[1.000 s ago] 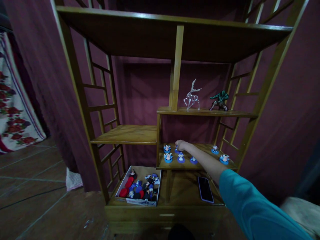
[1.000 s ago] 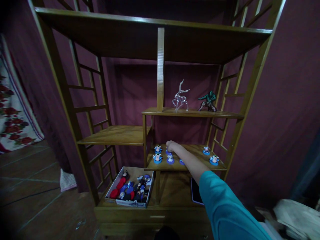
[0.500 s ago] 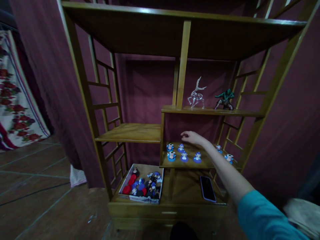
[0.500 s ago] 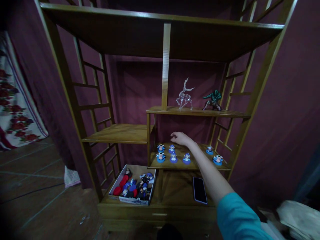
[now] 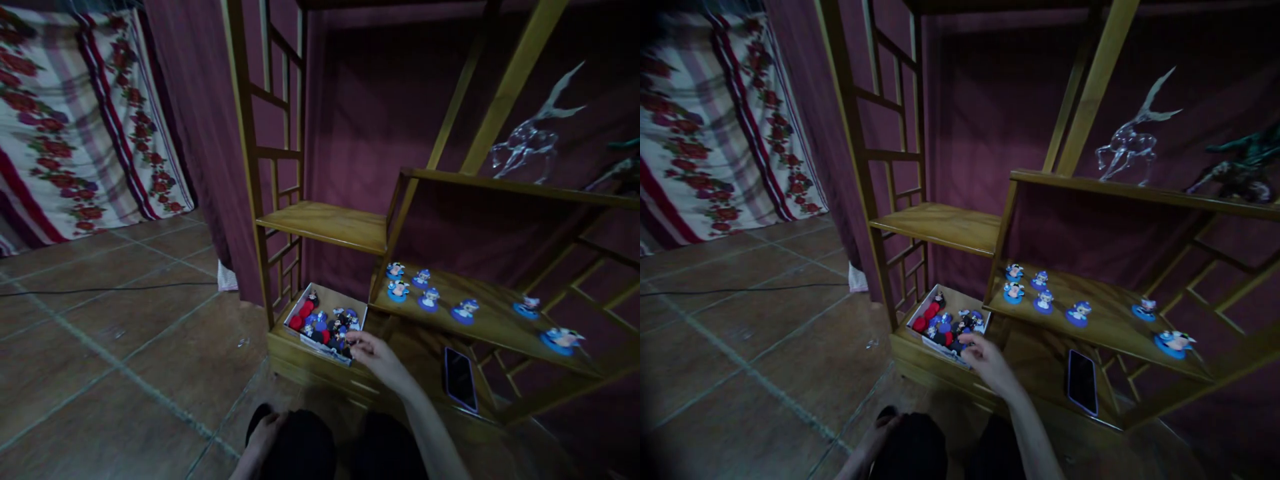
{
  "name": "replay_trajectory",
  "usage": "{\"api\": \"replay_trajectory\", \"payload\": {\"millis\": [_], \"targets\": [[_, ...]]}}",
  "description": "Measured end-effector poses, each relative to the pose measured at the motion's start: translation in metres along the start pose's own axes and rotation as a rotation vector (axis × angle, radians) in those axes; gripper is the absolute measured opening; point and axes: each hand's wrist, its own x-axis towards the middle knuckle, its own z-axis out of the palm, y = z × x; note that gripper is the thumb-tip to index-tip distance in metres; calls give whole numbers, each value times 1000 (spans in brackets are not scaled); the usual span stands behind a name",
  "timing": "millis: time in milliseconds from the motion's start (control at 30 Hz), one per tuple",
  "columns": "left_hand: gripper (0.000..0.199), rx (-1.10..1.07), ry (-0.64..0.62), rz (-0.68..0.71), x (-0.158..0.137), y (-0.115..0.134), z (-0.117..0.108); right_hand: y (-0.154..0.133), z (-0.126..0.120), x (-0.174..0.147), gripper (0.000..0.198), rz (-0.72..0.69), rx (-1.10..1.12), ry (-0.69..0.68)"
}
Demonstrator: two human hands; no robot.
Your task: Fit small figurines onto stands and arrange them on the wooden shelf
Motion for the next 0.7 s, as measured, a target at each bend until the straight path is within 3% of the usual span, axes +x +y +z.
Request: {"api": "replay_trajectory", "payload": {"millis": [100,233,333,433,567,633,700], "targets": [[42,-142,-122,36,16,-2,-7,24,7,48,28,-44,-14,123],[34,-258,155,193,36,6,-27,68,19,105,24,-68,-113,243],[33,-493,316,316,42,47,-41,100,34,143,27,-58,-285,269],[31,-647,421,475,46,112,-45,119,49,173,35,-46,-502,262],[22,-888,334,575,66,187,-32,133,66,197,43,-20,-719,199],[21,-1052,228,507,83,202,-21,141,70,203,41,-9,-777,158],[20,-1186,158,385,101,202,-12,149,68,206,37,5,-778,139]]}}
